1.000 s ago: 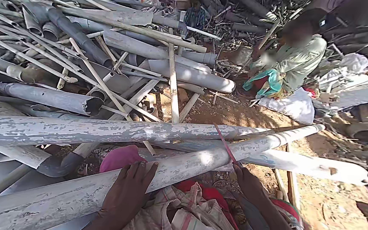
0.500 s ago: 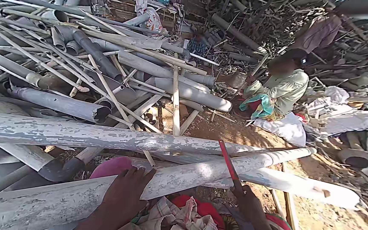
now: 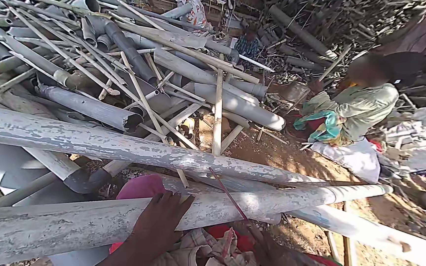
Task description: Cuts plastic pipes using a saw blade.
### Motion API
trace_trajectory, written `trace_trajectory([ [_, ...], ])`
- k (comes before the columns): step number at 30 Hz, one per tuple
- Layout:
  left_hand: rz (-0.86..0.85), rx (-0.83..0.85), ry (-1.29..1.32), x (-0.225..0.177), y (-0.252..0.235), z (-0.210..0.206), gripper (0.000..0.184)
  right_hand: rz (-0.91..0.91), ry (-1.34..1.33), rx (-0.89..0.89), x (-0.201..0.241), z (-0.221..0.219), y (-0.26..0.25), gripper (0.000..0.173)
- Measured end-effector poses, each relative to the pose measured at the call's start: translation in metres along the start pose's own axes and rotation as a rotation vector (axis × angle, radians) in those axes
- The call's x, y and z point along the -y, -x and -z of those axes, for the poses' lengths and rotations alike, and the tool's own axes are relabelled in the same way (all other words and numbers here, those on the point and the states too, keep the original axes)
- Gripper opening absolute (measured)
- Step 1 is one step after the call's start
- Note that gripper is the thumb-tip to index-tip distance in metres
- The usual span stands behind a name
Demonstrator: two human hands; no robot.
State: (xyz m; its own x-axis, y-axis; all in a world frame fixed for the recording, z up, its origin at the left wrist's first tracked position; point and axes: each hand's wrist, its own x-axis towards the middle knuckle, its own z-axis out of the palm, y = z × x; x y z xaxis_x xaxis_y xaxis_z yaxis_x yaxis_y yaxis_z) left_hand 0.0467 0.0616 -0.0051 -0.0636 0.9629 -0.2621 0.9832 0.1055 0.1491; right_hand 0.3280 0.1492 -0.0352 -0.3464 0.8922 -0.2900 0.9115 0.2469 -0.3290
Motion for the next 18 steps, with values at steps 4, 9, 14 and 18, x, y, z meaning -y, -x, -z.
trace_trajectory([
  [4,-0.012,-0.083,-0.016,0.000,0.001,-0.008,0.090,0.041,-0.032,0.007,0.006,-0.008,0.009,0.051],
  [9,-0.031,-0.147,-0.028,0.000,0.000,-0.013,0.088,0.012,0.054,-0.012,0.001,-0.002,-0.006,0.051],
  [14,-0.035,-0.145,-0.046,-0.001,0.000,-0.013,0.088,-0.373,0.094,0.000,-0.061,0.039,-0.068,0.050],
  [18,-0.082,-0.284,-0.087,0.000,0.000,-0.024,0.088,-0.221,0.036,0.106,-0.018,0.041,-0.049,0.045],
])
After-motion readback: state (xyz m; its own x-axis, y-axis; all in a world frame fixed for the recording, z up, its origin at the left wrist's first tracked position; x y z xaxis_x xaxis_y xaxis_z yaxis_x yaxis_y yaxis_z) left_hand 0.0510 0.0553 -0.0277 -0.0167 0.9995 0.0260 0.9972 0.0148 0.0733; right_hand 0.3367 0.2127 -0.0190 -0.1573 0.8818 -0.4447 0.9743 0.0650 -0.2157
